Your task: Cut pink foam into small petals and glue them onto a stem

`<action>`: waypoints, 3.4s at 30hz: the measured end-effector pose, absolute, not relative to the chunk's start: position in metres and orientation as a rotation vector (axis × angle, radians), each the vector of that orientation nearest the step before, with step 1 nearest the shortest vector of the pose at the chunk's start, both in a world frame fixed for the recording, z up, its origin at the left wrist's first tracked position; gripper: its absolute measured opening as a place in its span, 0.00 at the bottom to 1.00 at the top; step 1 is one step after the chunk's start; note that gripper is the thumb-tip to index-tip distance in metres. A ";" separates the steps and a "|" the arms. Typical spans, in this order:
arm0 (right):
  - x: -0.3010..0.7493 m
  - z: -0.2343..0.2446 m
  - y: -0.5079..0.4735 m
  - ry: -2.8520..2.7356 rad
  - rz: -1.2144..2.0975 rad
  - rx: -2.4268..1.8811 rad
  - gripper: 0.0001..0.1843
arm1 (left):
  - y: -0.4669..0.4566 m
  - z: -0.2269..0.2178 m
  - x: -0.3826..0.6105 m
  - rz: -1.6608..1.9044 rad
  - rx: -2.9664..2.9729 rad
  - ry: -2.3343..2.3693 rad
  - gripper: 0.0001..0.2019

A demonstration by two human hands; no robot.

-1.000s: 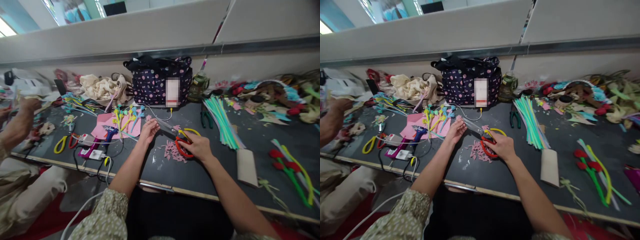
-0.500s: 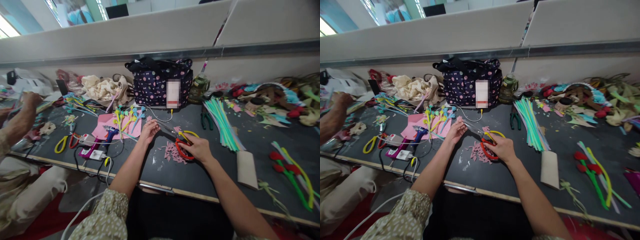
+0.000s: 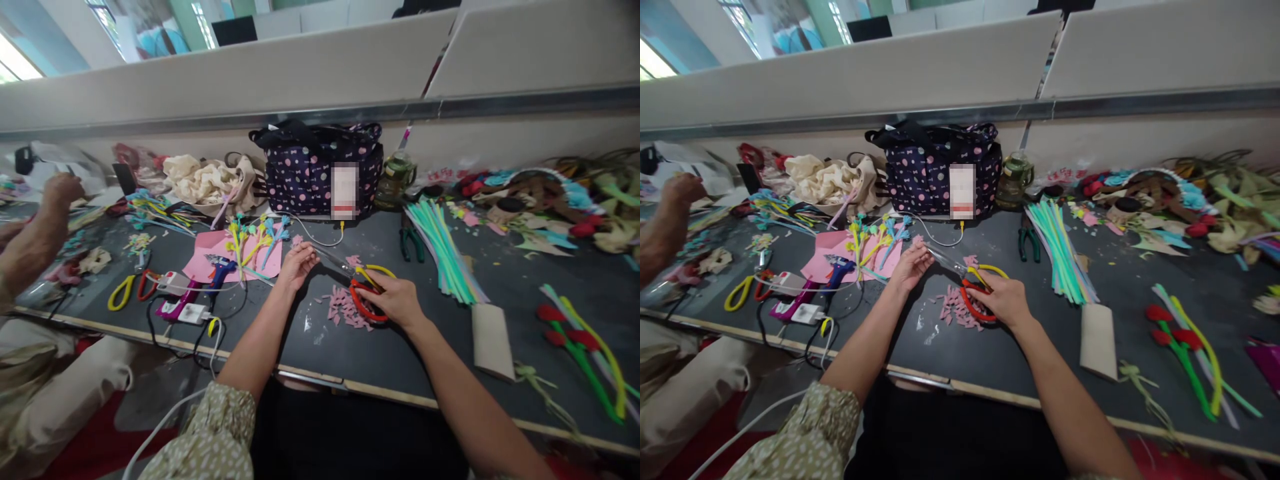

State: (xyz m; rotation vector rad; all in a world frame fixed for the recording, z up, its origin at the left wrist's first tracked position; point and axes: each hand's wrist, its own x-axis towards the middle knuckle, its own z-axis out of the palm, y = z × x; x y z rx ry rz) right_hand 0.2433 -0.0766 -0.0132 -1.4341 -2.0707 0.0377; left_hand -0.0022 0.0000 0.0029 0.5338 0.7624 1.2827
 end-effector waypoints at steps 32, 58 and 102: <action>0.244 -0.007 -0.078 -2.064 -0.026 -1.427 0.22 | 0.000 0.006 -0.001 1.274 0.579 0.750 0.13; 0.247 -0.006 -0.071 -2.162 -0.191 -1.565 0.25 | -0.027 0.020 0.011 0.662 1.307 0.753 0.08; 0.266 -0.014 -0.062 -1.699 -0.145 -1.794 0.32 | 0.006 -0.014 0.000 1.374 1.760 1.333 0.07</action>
